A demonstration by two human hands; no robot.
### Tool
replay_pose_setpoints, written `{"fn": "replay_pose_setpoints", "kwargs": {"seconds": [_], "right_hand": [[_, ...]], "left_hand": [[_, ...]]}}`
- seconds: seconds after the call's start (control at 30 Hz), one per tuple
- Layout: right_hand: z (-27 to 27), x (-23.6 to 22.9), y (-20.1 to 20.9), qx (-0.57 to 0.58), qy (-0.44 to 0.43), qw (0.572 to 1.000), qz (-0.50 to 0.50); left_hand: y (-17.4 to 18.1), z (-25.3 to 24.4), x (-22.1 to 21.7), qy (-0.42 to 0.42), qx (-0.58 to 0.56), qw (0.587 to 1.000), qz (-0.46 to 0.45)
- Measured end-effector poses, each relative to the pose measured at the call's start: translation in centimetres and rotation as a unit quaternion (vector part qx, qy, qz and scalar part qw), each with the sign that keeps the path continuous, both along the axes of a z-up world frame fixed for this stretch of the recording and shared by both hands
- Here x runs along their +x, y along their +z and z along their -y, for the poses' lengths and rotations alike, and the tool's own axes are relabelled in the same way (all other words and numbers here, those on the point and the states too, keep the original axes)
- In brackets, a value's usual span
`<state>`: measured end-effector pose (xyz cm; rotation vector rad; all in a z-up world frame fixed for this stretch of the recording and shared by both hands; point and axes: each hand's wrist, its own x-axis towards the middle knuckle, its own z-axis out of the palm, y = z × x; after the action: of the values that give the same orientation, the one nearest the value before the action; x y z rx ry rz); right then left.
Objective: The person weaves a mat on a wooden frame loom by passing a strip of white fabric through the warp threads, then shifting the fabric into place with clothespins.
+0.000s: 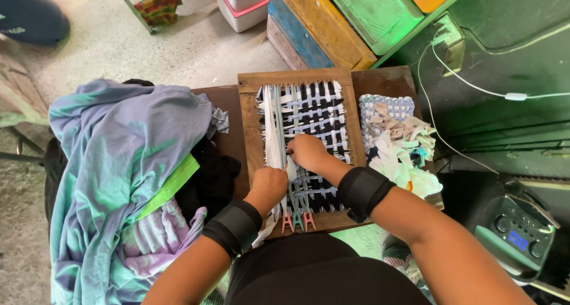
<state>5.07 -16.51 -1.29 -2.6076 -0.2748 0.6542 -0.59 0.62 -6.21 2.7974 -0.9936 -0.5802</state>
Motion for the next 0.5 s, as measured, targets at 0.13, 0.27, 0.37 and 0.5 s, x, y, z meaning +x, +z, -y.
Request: {"fn": "replay_pose_setpoints", "kwargs": {"seconds": [0.13,0.27,0.37,0.5], "right_hand": [[-0.2,-0.6,-0.2,-0.062,0.038,0.996,0.060],[-0.6,-0.7,-1.0,-0.119,0.104,0.976,0.150],[-1.6,-0.1,-1.8,-0.197,0.136,0.961,0.138],[-2.6,1.0,-3.7,-0.256,0.141,0.945,0.144]], "left_hand": [[0.1,-0.1,-0.4,-0.010,-0.019,0.999,0.039],[0.7,0.4,-0.4,-0.014,-0.007,0.999,0.052],[0.6,0.5,-0.4,-0.012,0.002,1.000,0.022],[1.3,0.2,-0.3,0.001,-0.024,0.999,0.033]]}}
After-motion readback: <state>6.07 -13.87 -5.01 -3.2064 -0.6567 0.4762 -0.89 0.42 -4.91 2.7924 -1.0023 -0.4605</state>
